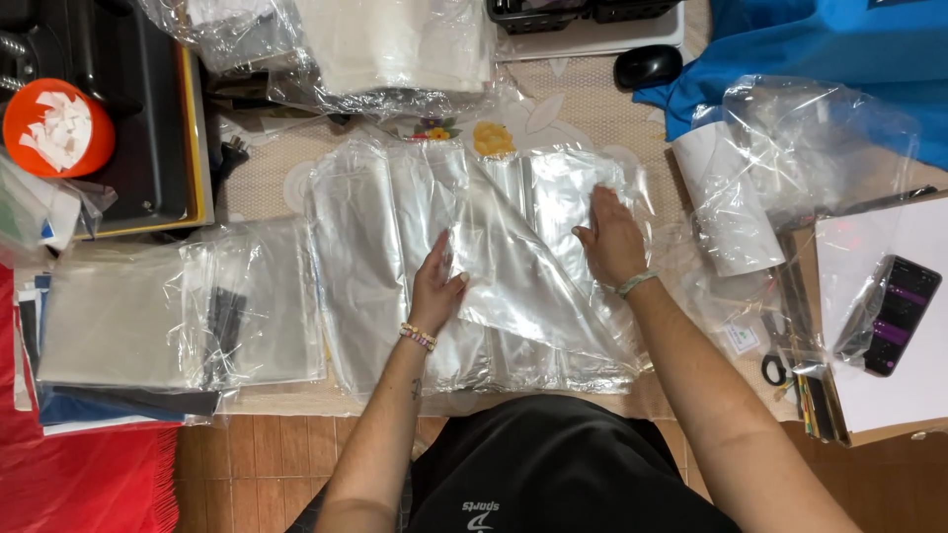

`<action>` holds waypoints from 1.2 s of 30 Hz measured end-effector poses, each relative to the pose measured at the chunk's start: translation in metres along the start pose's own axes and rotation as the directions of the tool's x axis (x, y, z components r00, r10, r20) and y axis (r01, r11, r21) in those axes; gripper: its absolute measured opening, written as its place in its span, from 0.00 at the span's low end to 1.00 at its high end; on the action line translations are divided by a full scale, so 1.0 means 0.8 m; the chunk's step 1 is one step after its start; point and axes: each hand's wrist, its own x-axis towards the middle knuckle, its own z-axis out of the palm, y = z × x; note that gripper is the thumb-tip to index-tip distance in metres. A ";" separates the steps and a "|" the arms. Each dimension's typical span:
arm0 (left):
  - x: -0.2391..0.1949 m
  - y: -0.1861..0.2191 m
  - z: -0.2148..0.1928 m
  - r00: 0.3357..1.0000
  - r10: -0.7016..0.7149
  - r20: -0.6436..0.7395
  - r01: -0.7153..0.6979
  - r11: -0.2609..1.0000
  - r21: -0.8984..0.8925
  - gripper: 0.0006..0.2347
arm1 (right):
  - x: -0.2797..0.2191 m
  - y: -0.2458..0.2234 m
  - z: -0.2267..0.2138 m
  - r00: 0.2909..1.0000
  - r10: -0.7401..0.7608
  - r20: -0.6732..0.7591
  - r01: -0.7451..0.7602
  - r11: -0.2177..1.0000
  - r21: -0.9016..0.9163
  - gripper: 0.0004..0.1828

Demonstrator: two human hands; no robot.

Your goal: The person folds a large, clear plastic sheet on a table. They smooth the sheet with their hands, fold it in half, and then fold it again into a smaller rectangle.

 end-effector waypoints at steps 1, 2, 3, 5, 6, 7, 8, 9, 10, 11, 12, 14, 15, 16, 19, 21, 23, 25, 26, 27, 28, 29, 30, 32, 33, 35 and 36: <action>0.000 -0.010 -0.002 1.000 0.000 -0.001 0.000 1.000 -0.001 0.36 | 0.000 0.012 0.014 1.000 -0.001 0.001 0.001 1.000 0.000 0.38; 0.001 -0.019 -0.004 0.999 0.047 0.007 -0.047 0.999 0.025 0.38 | 0.004 0.021 0.028 0.996 0.014 -0.088 -0.009 0.999 0.053 0.37; 0.003 -0.027 -0.007 0.995 0.094 0.016 -0.095 0.994 0.049 0.40 | 0.007 0.031 0.041 0.984 0.032 -0.176 -0.014 0.994 0.107 0.37; -0.008 -0.013 -0.006 0.994 0.108 0.019 -0.109 0.993 0.052 0.40 | 0.013 0.039 0.046 0.963 0.073 -0.259 0.005 0.957 0.290 0.34; -0.012 -0.006 -0.004 0.992 0.122 0.026 -0.124 0.991 0.054 0.41 | 0.016 0.043 0.048 0.934 0.133 -0.333 0.038 0.887 0.460 0.32; -0.008 -0.017 -0.009 0.992 0.123 0.026 -0.124 0.991 0.054 0.41 | 0.001 0.015 0.017 0.933 0.133 -0.333 0.038 0.887 0.460 0.32; -0.003 -0.027 -0.013 0.992 0.124 0.034 -0.126 0.990 0.064 0.39 | -0.013 -0.013 -0.014 0.889 0.087 -0.449 0.054 0.955 0.292 0.32; 0.003 -0.037 -0.017 0.991 0.126 0.042 -0.129 0.989 0.075 0.38 | -0.027 -0.041 -0.044 0.835 0.020 -0.550 0.051 0.992 0.114 0.35; 0.001 -0.038 -0.018 0.992 0.121 0.040 -0.124 0.989 0.074 0.38 | 0.001 0.018 -0.015 0.837 0.021 -0.546 0.049 0.992 0.114 0.35; -0.002 -0.039 -0.020 0.993 0.114 0.037 -0.117 0.989 0.093 0.35 | 0.024 0.075 0.009 0.877 0.182 -0.445 -0.139 0.982 0.128 0.43; 0.002 -0.037 -0.020 0.993 0.114 0.039 -0.118 0.987 0.112 0.33 | 0.052 0.128 0.026 0.872 0.345 -0.347 -0.322 0.939 0.123 0.51; 0.003 -0.040 -0.023 0.988 0.142 0.057 -0.149 0.979 0.138 0.29 | 0.033 0.094 -0.009 0.885 0.366 -0.289 -0.348 0.931 0.112 0.47; 0.004 -0.041 -0.025 0.983 0.167 0.071 -0.177 0.971 0.163 0.26 | 0.024 0.076 -0.027 0.895 0.385 -0.226 -0.372 0.923 0.098 0.42; 0.004 -0.043 -0.026 0.983 0.167 0.072 -0.177 0.971 0.162 0.26 | 0.027 0.092 -0.019 0.894 0.385 -0.227 -0.373 0.923 0.097 0.42; 0.011 -0.047 -0.029 0.986 0.146 0.080 -0.157 0.976 0.152 0.18 | 0.041 0.136 0.003 0.858 0.466 -0.217 -0.448 0.884 0.131 0.30; 0.014 -0.050 -0.033 0.995 0.078 0.066 -0.084 0.993 0.086 0.16 | 0.050 0.165 0.018 0.846 0.484 -0.226 -0.469 0.875 0.120 0.15; 0.014 -0.054 -0.035 0.995 0.069 0.068 -0.074 0.994 0.077 0.15 | 0.041 0.159 0.020 0.849 0.461 -0.257 -0.443 0.887 0.128 0.10; 0.016 -0.052 -0.036 0.996 0.065 0.068 -0.070 0.995 0.070 0.15 | 0.036 0.148 0.014 0.853 0.433 -0.292 -0.410 0.901 0.138 0.05; 0.014 -0.051 -0.036 0.996 0.061 0.068 -0.066 0.996 0.068 0.15 | 0.030 0.141 0.009 0.849 0.351 -0.394 -0.288 0.934 0.212 0.07; 0.013 -0.050 -0.035 0.996 0.056 0.069 -0.061 0.996 0.066 0.14 | 0.025 0.134 0.004 0.823 0.274 -0.498 -0.154 0.951 0.269 0.11; 0.012 -0.048 -0.034 0.996 0.056 0.070 -0.061 0.996 0.065 0.14 | 0.011 0.114 -0.008 0.822 0.274 -0.498 -0.155 0.951 0.268 0.11; 0.011 -0.047 -0.034 0.996 0.046 0.070 -0.049 0.997 0.051 0.14 | -0.002 0.094 -0.020 0.847 0.369 -0.381 -0.151 0.857 0.493 0.27; 0.010 -0.045 -0.033 0.997 0.035 0.071 -0.037 0.999 0.038 0.14 | -0.016 0.073 -0.032 0.870 0.429 -0.243 -0.157 0.708 0.688 0.44; 0.012 -0.046 -0.034 0.997 0.033 0.075 -0.036 0.999 0.031 0.14 | -0.021 0.092 -0.023 0.890 0.418 -0.181 -0.189 0.701 0.688 0.43; 0.013 -0.046 -0.035 0.996 0.032 0.078 -0.034 0.999 0.024 0.14 | -0.023 0.102 -0.018 0.907 0.406 -0.117 -0.221 0.694 0.686 0.41; 0.011 -0.043 -0.033 0.997 0.032 0.073 -0.032 0.999 0.006 0.14 | -0.028 0.106 -0.017 0.901 0.401 -0.168 -0.182 0.700 0.690 0.35; 0.010 -0.041 -0.032 0.997 0.031 0.070 -0.030 0.999 -0.011 0.14 | -0.030 0.109 -0.017 0.891 0.397 -0.218 -0.144 0.705 0.694 0.30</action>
